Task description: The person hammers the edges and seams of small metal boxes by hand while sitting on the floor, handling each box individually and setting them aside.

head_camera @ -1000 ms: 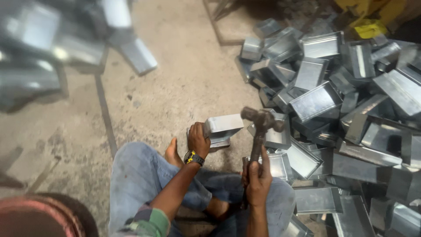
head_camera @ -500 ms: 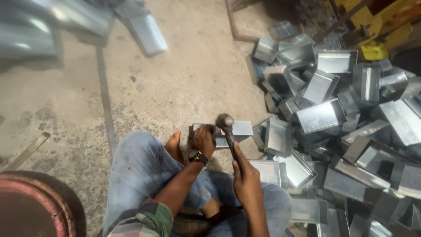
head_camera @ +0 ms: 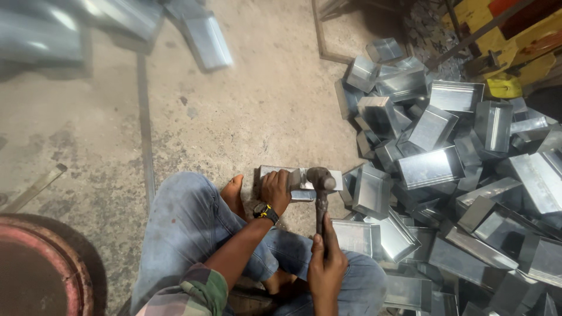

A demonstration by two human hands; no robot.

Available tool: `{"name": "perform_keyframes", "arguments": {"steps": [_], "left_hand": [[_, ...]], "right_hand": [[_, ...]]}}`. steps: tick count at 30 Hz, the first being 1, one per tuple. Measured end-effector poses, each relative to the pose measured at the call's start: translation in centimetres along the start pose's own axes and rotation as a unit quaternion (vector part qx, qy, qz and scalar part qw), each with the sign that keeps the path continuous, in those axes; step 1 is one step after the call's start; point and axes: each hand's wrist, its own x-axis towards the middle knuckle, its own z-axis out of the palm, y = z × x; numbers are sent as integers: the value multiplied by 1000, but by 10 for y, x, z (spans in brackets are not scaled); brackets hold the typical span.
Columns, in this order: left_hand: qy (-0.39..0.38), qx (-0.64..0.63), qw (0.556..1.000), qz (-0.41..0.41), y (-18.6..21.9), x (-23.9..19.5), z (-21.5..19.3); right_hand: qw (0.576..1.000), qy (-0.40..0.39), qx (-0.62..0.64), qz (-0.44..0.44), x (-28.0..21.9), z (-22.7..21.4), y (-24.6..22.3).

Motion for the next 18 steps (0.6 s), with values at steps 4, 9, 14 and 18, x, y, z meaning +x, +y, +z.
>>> {"name": "perform_keyframes", "arguments": {"steps": [4,9,14,18], "left_hand": [[-5,1,1000,-16,1,-9,4],[-6,12,1000,-27,-5,-4,10],[-17,24,999,-19,-13,-13,15],[-73,37,996,-22,-34,2,8]], "right_hand": [[997,15,38,-63,-7,-8,3],[997,3,48,68,-9,-7,10],[992,14,120,28,-11,-3,20],[970,-38,207,124,1,-15,17]]}}
